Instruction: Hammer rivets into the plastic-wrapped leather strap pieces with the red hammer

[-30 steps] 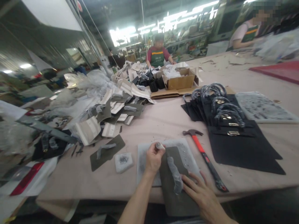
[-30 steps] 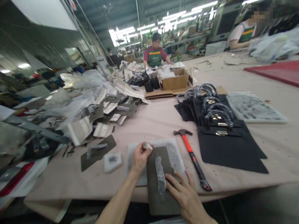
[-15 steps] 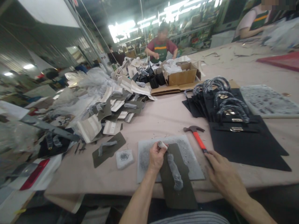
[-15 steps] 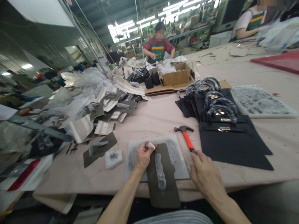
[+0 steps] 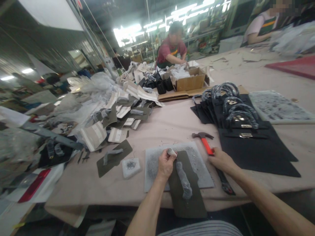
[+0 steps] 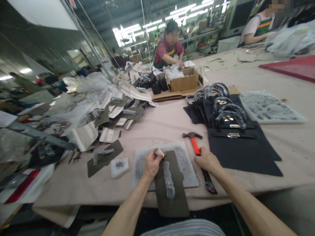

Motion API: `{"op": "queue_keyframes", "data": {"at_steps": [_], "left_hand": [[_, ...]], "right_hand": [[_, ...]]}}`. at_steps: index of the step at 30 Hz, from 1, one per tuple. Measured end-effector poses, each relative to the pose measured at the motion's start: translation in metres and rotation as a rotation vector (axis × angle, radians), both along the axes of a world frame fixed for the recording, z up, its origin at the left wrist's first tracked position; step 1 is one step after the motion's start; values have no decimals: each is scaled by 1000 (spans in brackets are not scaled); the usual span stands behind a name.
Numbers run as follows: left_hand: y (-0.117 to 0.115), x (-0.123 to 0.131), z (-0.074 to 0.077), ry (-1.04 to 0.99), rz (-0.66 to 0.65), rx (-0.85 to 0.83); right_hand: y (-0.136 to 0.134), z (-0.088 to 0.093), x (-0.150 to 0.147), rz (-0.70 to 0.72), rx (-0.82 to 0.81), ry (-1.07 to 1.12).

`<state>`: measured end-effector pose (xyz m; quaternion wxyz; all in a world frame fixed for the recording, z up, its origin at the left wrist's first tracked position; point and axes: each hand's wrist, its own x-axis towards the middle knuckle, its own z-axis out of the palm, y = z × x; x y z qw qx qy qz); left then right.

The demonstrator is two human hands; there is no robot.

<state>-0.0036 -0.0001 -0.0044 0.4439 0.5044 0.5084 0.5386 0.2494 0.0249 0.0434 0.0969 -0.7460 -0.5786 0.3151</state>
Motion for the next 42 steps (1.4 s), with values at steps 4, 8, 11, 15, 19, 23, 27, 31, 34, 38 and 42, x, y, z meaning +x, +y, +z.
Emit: {"op": "queue_keyframes", "data": {"at_steps": [4,8,11,15,19,23,27,31,34,38,42], "left_hand": [[1,-1,0,134,-37,66],[-1,-1,-2,214,-45,113],[-2,1,-3,245,-63,187],[-4,2,-5,309,-78,243],[-4,2,-7,326,-62,248],[-4,2,-8,323,-80,257],[-3,3,-8,330,-76,233],[-5,4,-7,318,-89,230],[-6,4,-4,295,-94,237],[-5,5,-3,245,-92,213],[-4,5,-1,180,-77,162]], "right_hand": [[13,19,-11,-11,-20,289],[-5,51,-24,-19,27,439],[-35,63,-26,108,307,329],[-67,58,-24,480,604,-135],[-72,90,-22,658,813,-313],[-70,141,-29,286,1165,-194],[-80,111,-39,337,1088,-146],[-82,59,-32,568,586,-251],[-69,52,-17,495,232,-209],[-43,39,3,308,7,-114],[-32,15,3,295,144,-354]]}}
